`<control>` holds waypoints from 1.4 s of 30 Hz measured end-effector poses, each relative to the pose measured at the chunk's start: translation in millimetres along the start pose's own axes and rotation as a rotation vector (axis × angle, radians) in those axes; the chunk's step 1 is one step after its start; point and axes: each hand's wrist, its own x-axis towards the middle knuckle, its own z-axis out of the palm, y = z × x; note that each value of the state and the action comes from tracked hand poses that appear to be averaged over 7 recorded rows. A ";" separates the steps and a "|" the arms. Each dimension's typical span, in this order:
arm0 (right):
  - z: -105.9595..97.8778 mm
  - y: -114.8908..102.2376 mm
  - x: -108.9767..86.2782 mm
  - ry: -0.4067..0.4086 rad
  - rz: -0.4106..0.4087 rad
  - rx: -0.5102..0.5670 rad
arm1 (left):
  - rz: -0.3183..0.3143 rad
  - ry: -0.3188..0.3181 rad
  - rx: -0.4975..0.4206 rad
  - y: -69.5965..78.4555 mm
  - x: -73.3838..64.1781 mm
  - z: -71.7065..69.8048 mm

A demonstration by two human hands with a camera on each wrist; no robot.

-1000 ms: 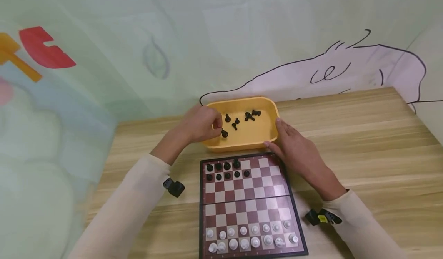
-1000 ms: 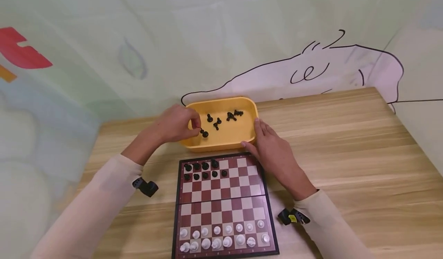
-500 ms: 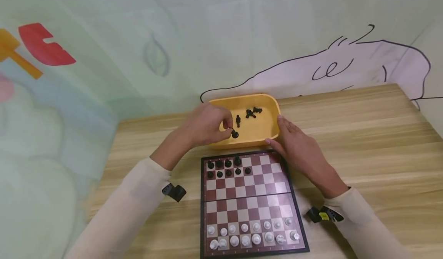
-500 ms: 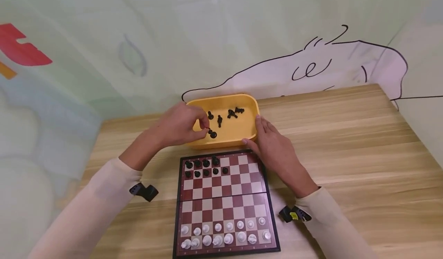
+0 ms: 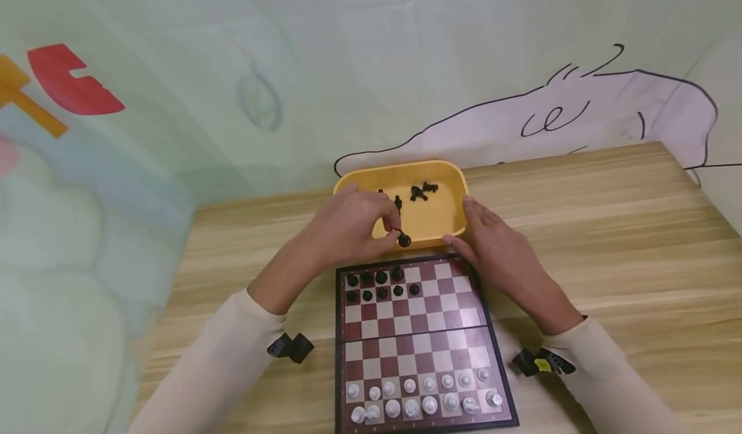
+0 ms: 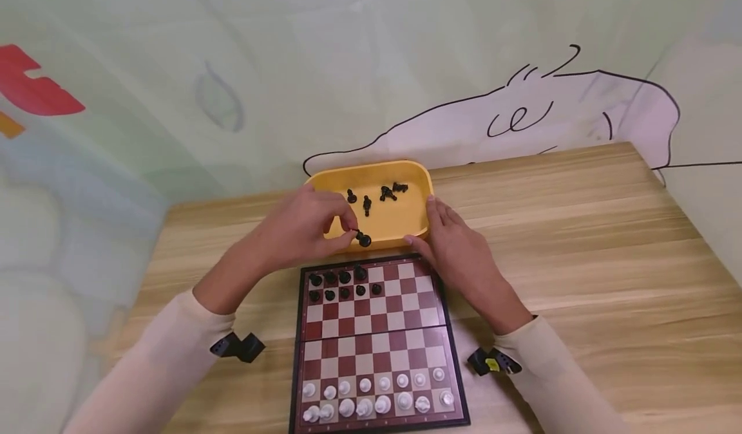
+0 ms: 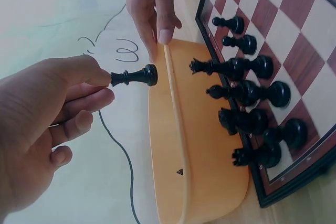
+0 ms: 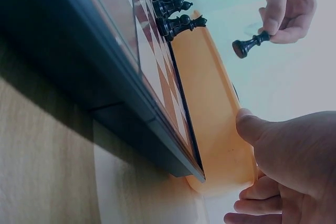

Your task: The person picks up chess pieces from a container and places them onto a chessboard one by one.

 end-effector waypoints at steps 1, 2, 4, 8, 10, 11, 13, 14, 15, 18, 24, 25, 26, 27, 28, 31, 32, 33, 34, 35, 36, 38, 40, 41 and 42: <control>-0.1 0.4 -0.1 0.002 0.002 0.000 | 0.009 0.012 0.000 1.6 -1.5 0.2; -0.6 0.2 -0.2 0.003 0.003 0.000 | 0.019 0.020 0.002 3.4 -2.9 0.3; -0.8 0.4 -0.3 -0.001 0.004 0.000 | 0.034 0.030 0.007 6.9 -5.8 1.1; -1.1 0.3 -0.8 -0.010 0.006 0.000 | 0.051 0.021 0.011 13.9 -9.3 3.2; -1.1 0.4 -1.1 -0.009 0.009 -0.001 | 0.046 0.008 0.011 17.3 -9.0 4.3; -1.3 0.2 -1.2 -0.009 0.010 -0.002 | 0.044 0.001 0.012 18.5 -8.9 5.3; -1.7 -0.3 -1.0 -0.014 0.012 0.002 | 0.033 -0.020 0.017 20.6 -8.6 7.7; -1.7 -0.3 -0.8 -0.015 0.013 0.002 | 0.025 -0.032 0.020 21.4 -8.4 9.2; -1.8 -0.1 -0.5 -0.017 0.014 0.001 | 0.021 -0.043 0.022 22.0 -8.3 11.0; -2.2 -0.3 0.4 -0.018 0.016 0.002 | 0.023 -0.066 0.031 23.1 -7.6 16.2; -1.5 -0.2 0.2 -0.010 0.013 0.004 | 0.024 -0.110 0.029 26.5 -5.4 25.7; -1.3 -0.2 -0.1 -0.008 0.012 0.001 | 0.023 -0.118 0.027 27.2 -5.0 27.1; -1.0 -0.2 -0.2 -0.006 0.012 -0.002 | 0.024 -0.123 0.028 27.7 -4.6 28.8; -0.6 0.0 -0.4 -0.005 0.013 -0.004 | 0.023 -0.130 0.031 28.2 -4.1 30.1; -0.5 -0.1 -0.6 -0.004 0.012 -0.007 | 0.023 -0.136 0.034 28.8 -3.8 31.2; -0.3 0.2 -0.8 -0.004 0.006 -0.012 | 0.020 -0.153 0.037 30.1 -2.9 33.7; -0.3 0.3 -0.9 -0.005 0.004 -0.012 | 0.020 -0.158 0.039 30.5 -2.7 34.3; -0.4 0.3 -1.0 -0.005 0.002 -0.013 | 0.021 -0.160 0.041 31.0 -2.4 34.7; -0.5 0.5 -1.1 -0.003 0.000 -0.013 | 0.021 -0.161 0.043 31.4 -2.1 34.9; -0.6 0.8 -1.1 -0.001 -0.001 -0.013 | 0.022 -0.158 0.048 31.7 -1.6 35.1; -0.8 0.9 -1.1 0.002 -0.002 -0.012 | 0.023 -0.154 0.055 31.8 -1.2 35.2; -1.3 1.1 -1.2 0.007 -0.001 -0.012 | 0.023 -0.150 0.065 32.1 -0.4 35.7; -1.7 1.0 -1.6 0.006 0.000 -0.010 | 0.023 -0.155 0.068 31.9 0.0 36.7; -1.7 1.0 -1.8 0.004 0.001 -0.009 | 0.022 -0.159 0.067 31.9 0.1 37.3; -1.7 1.0 -2.1 0.003 0.000 -0.008 | 0.020 -0.163 0.065 31.9 0.0 37.9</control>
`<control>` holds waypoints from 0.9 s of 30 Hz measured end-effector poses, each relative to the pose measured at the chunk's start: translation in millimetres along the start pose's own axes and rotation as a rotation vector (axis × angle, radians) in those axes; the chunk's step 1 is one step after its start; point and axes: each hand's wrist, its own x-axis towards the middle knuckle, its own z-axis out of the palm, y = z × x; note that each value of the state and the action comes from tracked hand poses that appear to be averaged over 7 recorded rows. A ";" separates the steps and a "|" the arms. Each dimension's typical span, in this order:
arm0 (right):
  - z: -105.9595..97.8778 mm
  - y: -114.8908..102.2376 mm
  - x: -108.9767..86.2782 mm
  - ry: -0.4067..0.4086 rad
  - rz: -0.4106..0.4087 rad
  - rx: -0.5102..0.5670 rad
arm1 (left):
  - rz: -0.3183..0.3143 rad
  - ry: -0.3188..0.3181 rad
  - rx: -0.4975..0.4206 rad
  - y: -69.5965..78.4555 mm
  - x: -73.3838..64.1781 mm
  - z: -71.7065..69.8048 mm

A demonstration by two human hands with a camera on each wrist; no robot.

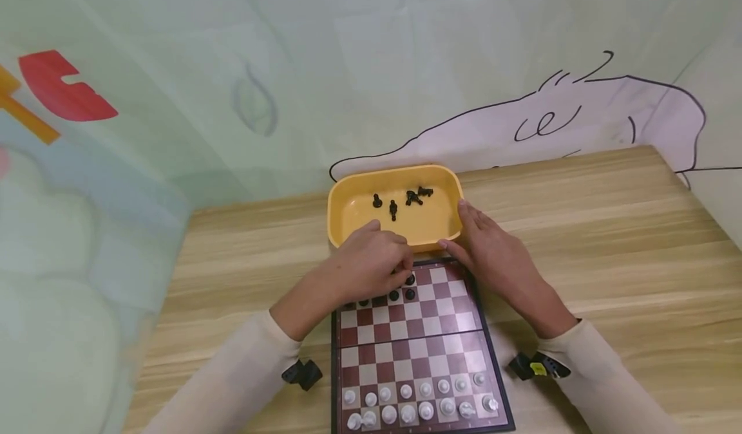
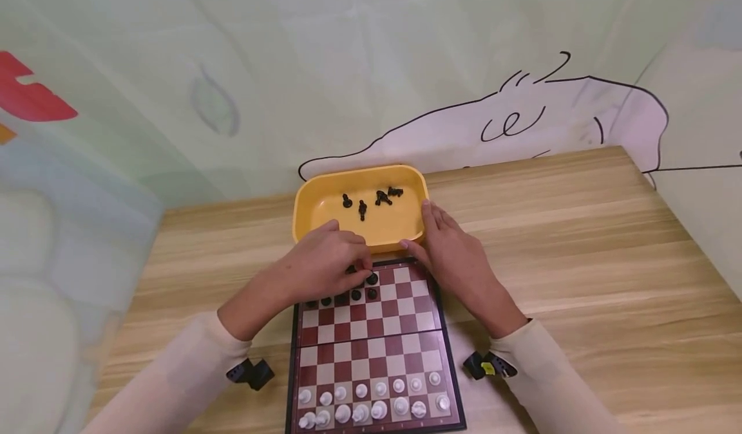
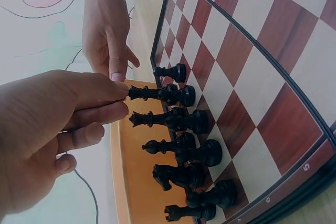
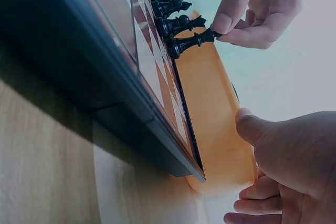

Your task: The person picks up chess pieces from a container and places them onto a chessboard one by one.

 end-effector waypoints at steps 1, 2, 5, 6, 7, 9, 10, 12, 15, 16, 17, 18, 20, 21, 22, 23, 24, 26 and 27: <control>0.2 -0.2 -0.2 -0.001 -0.001 0.000 | 0.000 -0.002 -0.003 -0.2 0.0 0.8; 0.6 -0.2 -0.4 -0.003 -0.002 0.001 | 0.000 -0.003 -0.003 -0.3 -0.1 1.4; 0.7 0.1 -0.7 0.004 -0.007 -0.001 | -0.004 0.006 -0.009 0.2 0.1 2.5; 0.5 -0.2 -0.9 0.005 -0.008 -0.002 | -0.006 0.007 -0.013 0.3 0.1 2.8; 0.3 -0.3 -1.1 0.003 -0.008 -0.001 | -0.009 0.005 -0.019 0.4 0.0 3.0; 0.0 -0.4 -1.4 -0.002 -0.005 -0.001 | -0.016 -0.001 -0.036 0.3 -0.6 3.5; -0.3 -0.4 -1.6 -0.006 -0.003 0.000 | -0.019 -0.001 -0.046 -0.2 -1.2 3.7; -0.7 0.0 -2.0 -0.012 0.002 0.003 | -0.025 0.017 -0.063 -2.7 -3.3 4.2; -2.1 0.8 -2.2 -0.014 0.000 0.011 | -0.041 0.114 -0.108 -10.5 -9.1 5.2; -2.3 1.3 -2.2 -0.014 0.001 0.012 | -0.050 0.159 -0.131 -14.2 -11.4 5.7; -2.5 1.7 -2.1 -0.015 0.001 0.013 | -0.060 0.206 -0.155 -18.4 -14.0 6.3; -2.4 2.2 -2.0 -0.016 0.001 0.015 | -0.076 0.252 -0.180 -23.0 -16.7 7.1; -2.2 2.8 -1.7 -0.024 0.004 0.016 | -0.119 0.331 -0.235 -32.7 -22.2 9.4; -1.9 3.5 -1.6 -0.027 0.008 0.015 | -0.143 0.365 -0.258 -37.6 -24.6 10.9; -1.8 4.2 -1.4 -0.029 0.010 0.016 | -0.169 0.395 -0.281 -42.3 -26.8 12.8; -1.6 4.7 -1.2 -0.029 0.011 0.018 | -0.199 0.420 -0.296 -46.8 -29.1 14.8; -1.5 5.3 -1.1 -0.030 0.012 0.019 | -0.233 0.443 -0.308 -50.9 -31.1 17.1; -1.1 6.3 -0.4 -0.030 0.014 0.021 | -0.289 0.480 -0.329 -57.9 -34.9 21.5; -1.0 6.7 0.0 -0.031 0.016 0.022 | -0.317 0.494 -0.336 -60.8 -36.4 23.8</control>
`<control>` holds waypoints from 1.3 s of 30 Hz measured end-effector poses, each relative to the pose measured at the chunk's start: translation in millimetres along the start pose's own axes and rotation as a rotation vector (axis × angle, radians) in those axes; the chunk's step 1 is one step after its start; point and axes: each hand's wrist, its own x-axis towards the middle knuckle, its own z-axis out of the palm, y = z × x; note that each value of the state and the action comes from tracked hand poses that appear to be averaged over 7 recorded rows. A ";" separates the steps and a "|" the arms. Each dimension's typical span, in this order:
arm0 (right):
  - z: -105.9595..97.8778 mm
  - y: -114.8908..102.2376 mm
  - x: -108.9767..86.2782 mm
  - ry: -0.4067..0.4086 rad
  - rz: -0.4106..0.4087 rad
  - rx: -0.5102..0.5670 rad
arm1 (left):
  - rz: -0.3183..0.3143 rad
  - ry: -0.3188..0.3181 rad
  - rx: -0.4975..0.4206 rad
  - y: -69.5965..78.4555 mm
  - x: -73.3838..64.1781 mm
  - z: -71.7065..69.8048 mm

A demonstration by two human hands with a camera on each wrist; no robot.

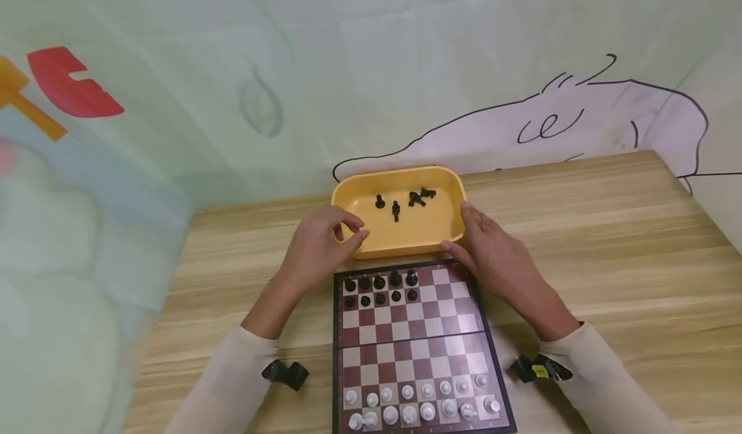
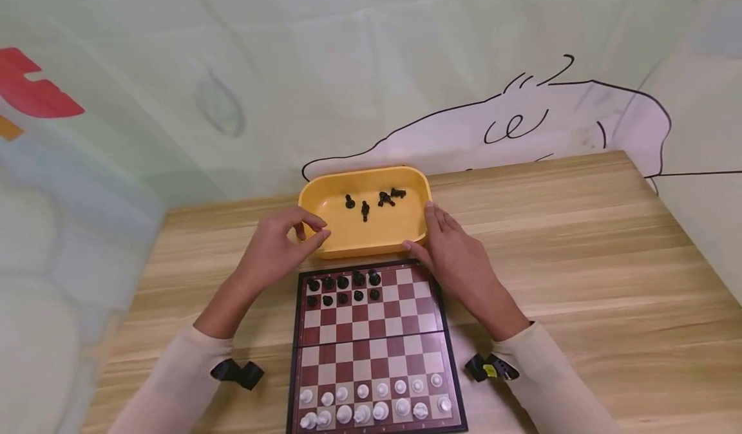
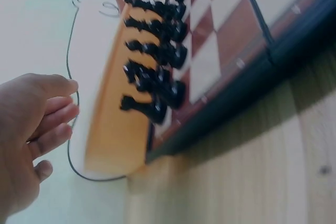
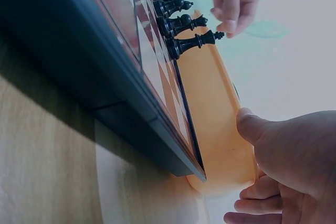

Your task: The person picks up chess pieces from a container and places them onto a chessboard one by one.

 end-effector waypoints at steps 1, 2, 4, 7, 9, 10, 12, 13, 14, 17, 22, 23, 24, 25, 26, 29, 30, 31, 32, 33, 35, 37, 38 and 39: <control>-0.2 0.2 0.0 -0.002 0.003 0.000 | -0.024 0.015 -0.005 -3.5 -0.9 0.6; -0.2 0.2 0.1 -0.006 0.008 0.000 | -0.045 0.026 -0.011 -6.8 -1.5 1.4; -0.3 0.3 0.0 -0.011 0.015 -0.002 | -0.081 0.036 -0.024 -12.3 -2.7 2.9; -0.1 -0.1 -0.3 -0.012 0.018 -0.005 | -0.133 0.025 -0.023 -19.4 -4.7 6.5; 0.1 -0.2 -0.4 -0.008 0.018 -0.007 | -0.180 -0.005 -0.007 -22.3 -6.9 9.2; 0.5 -0.4 -0.1 -0.008 0.018 -0.008 | -0.203 -0.024 0.000 -24.0 -8.3 10.6; 1.1 -1.0 0.4 -0.013 0.019 -0.013 | -0.244 -0.058 0.011 -26.5 -11.0 12.9; 1.2 -1.3 0.7 -0.015 0.019 -0.015 | -0.258 -0.069 0.009 -27.5 -12.0 13.6; 1.4 -1.4 0.9 -0.015 0.020 -0.016 | -0.269 -0.076 0.007 -28.2 -12.5 14.0; 0.8 -1.8 1.2 -0.018 0.028 -0.019 | -0.271 -0.080 -0.004 -30.8 -13.2 13.7; -0.9 -1.8 0.9 -0.026 0.045 -0.015 | -0.273 -0.090 -0.025 -33.5 -13.1 11.9; -1.2 -1.7 0.7 -0.028 0.048 -0.014 | -0.276 -0.096 -0.035 -33.9 -13.4 11.9; -1.3 -1.5 0.5 -0.030 0.050 -0.014 | -0.280 -0.101 -0.045 -34.1 -13.8 12.2; -1.5 -1.6 0.1 -0.033 0.051 -0.014 | -0.282 -0.102 -0.057 -34.1 -15.1 12.3; -1.7 -1.7 -0.3 -0.036 0.051 -0.015 | -0.283 -0.103 -0.067 -34.4 -16.3 12.7; -2.9 -1.7 -1.3 -0.047 0.053 -0.009 | -0.288 -0.098 -0.093 -34.5 -18.7 14.5; -3.6 -1.7 -1.4 -0.049 0.054 -0.009 | -0.288 -0.093 -0.098 -34.4 -18.8 14.9; -4.4 -1.6 -1.4 -0.051 0.056 -0.008 | -0.285 -0.089 -0.100 -34.4 -18.6 15.4; -5.3 -1.6 -1.3 -0.052 0.058 -0.009 | -0.283 -0.088 -0.102 -34.3 -18.2 15.9; -6.0 -1.5 -1.2 -0.054 0.062 -0.010 | -0.282 -0.087 -0.102 -34.3 -17.7 16.2; -7.3 -1.7 -0.8 -0.055 0.070 -0.017 | -0.276 -0.085 -0.100 -34.5 -16.9 16.6; -7.9 -2.7 -0.4 -0.058 0.072 -0.023 | -0.272 -0.086 -0.099 -35.1 -17.3 16.8; -7.8 -3.3 -0.5 -0.062 0.071 -0.026 | -0.274 -0.088 -0.101 -35.5 -18.1 16.7; -7.4 -4.2 -0.8 -0.067 0.069 -0.028 | -0.277 -0.090 -0.100 -36.1 -19.4 16.5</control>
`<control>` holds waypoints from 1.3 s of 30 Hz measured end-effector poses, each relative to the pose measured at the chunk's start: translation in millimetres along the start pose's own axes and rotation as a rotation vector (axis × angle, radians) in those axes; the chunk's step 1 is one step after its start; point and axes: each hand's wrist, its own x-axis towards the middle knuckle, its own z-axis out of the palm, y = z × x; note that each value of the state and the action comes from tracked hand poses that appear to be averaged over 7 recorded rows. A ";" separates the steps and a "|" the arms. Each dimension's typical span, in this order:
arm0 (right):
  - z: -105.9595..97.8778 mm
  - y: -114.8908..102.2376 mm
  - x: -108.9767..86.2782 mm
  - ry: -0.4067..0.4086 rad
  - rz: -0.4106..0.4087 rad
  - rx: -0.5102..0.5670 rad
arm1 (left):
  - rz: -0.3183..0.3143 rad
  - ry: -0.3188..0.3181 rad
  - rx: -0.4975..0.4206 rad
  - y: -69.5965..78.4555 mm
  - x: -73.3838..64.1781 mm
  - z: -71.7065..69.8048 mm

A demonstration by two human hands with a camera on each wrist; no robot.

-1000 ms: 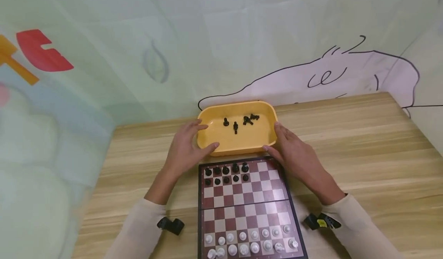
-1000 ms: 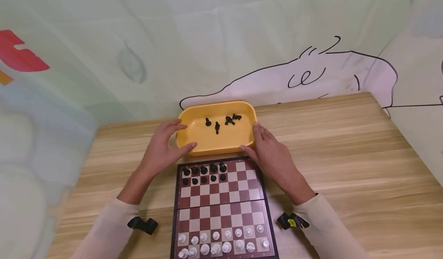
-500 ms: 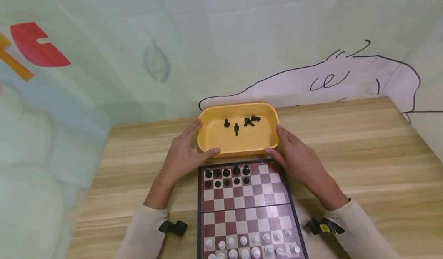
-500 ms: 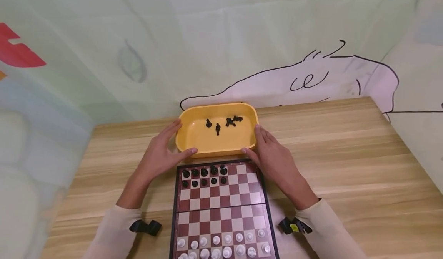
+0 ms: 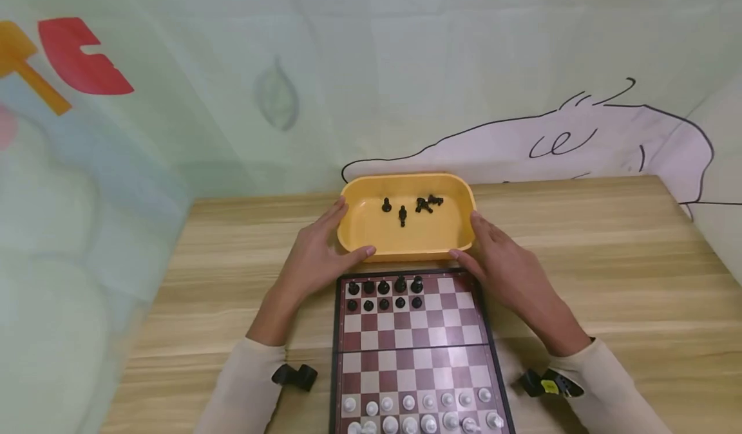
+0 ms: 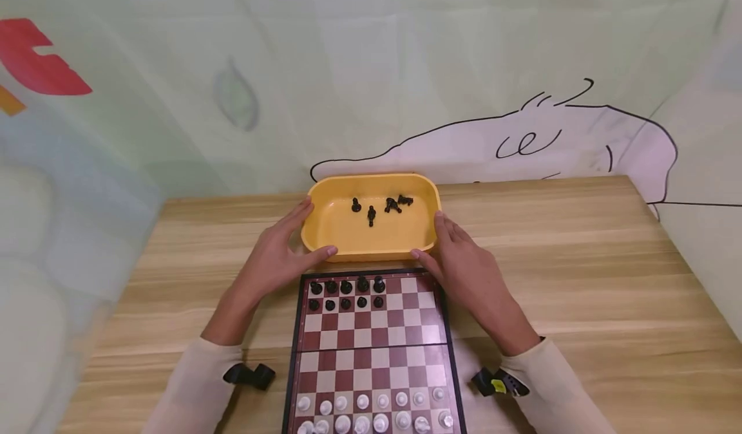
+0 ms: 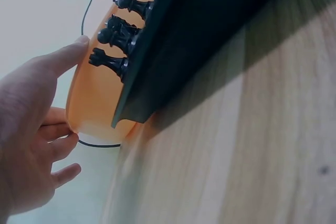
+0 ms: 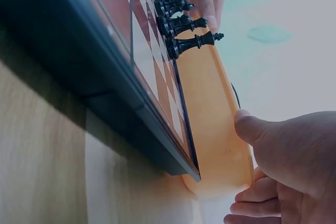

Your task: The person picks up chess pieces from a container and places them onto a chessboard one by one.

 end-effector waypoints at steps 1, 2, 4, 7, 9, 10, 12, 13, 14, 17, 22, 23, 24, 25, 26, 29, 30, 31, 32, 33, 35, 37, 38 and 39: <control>0.1 -0.4 0.1 0.000 -0.006 -0.006 | -0.001 -0.001 0.001 -0.4 -0.5 -0.3; 0.2 -0.8 0.1 -0.002 -0.013 -0.013 | -0.003 -0.002 0.002 -0.8 -1.0 -0.5; 0.5 -1.5 0.1 -0.006 -0.025 -0.030 | -0.006 -0.006 -0.002 -1.5 -1.9 -0.6; -1.0 -0.1 1.6 -0.007 -0.048 -0.081 | -0.004 -0.014 -0.008 -1.9 -1.8 0.2; -4.0 1.1 4.2 -0.003 -0.073 -0.125 | -0.001 -0.010 -0.011 -1.9 -1.1 0.7; -5.1 1.7 5.4 0.001 -0.089 -0.146 | -0.001 -0.013 -0.008 -1.9 -1.0 0.6; -8.4 1.2 8.8 0.018 -0.127 -0.200 | -0.002 -0.010 -0.001 -1.8 -1.2 0.0; -10.4 0.1 11.1 0.032 -0.149 -0.225 | -0.003 -0.007 0.004 -1.9 -1.4 -0.5; -12.4 -1.3 14.0 0.053 -0.172 -0.249 | -0.005 -0.003 0.005 -1.7 -1.7 -1.1; -19.7 -6.8 25.0 0.132 -0.250 -0.312 | -0.010 -0.002 0.003 -1.7 -2.3 -1.6; -31.2 -15.7 51.1 0.192 -0.416 -0.312 | -0.016 -0.017 -0.003 -0.9 -1.4 0.1; -32.9 -17.6 57.3 0.181 -0.449 -0.294 | -0.014 -0.019 -0.002 -0.6 -1.0 0.2; -34.2 -19.4 63.8 0.159 -0.474 -0.275 | -0.013 -0.020 0.003 -0.5 -0.9 0.2; -34.5 -21.5 70.4 0.134 -0.502 -0.252 | -0.014 -0.019 0.005 -1.1 -1.6 0.4; -33.7 -22.8 77.5 0.110 -0.531 -0.230 | -0.014 -0.019 0.005 -1.6 -1.9 0.4; -29.4 -24.9 97.3 0.034 -0.604 -0.180 | -0.013 -0.020 0.007 -2.6 -2.1 -0.2; -27.0 -24.8 103.3 0.010 -0.626 -0.174 | -0.013 -0.021 0.007 -2.7 -2.2 -0.4; -24.7 -25.0 109.0 -0.015 -0.647 -0.171 | -0.012 -0.023 0.008 -2.8 -2.2 -0.5; -21.9 -24.9 114.2 -0.036 -0.666 -0.176 | -0.012 -0.026 0.008 -2.7 -2.0 -0.6; -19.7 -25.6 118.6 -0.059 -0.682 -0.182 | -0.012 -0.030 0.008 -2.6 -1.9 -0.5; -14.6 -26.7 127.2 -0.097 -0.709 -0.203 | -0.015 -0.037 0.011 -2.1 -2.1 -0.4; -10.9 -29.4 134.3 -0.120 -0.725 -0.238 | -0.014 -0.042 0.013 -1.5 -1.5 -0.5; -9.6 -30.8 137.5 -0.124 -0.734 -0.253 | -0.015 -0.044 0.016 -1.2 -1.1 -0.5; -8.7 -32.4 140.2 -0.131 -0.738 -0.264 | -0.016 -0.048 0.018 -1.0 -0.9 -0.5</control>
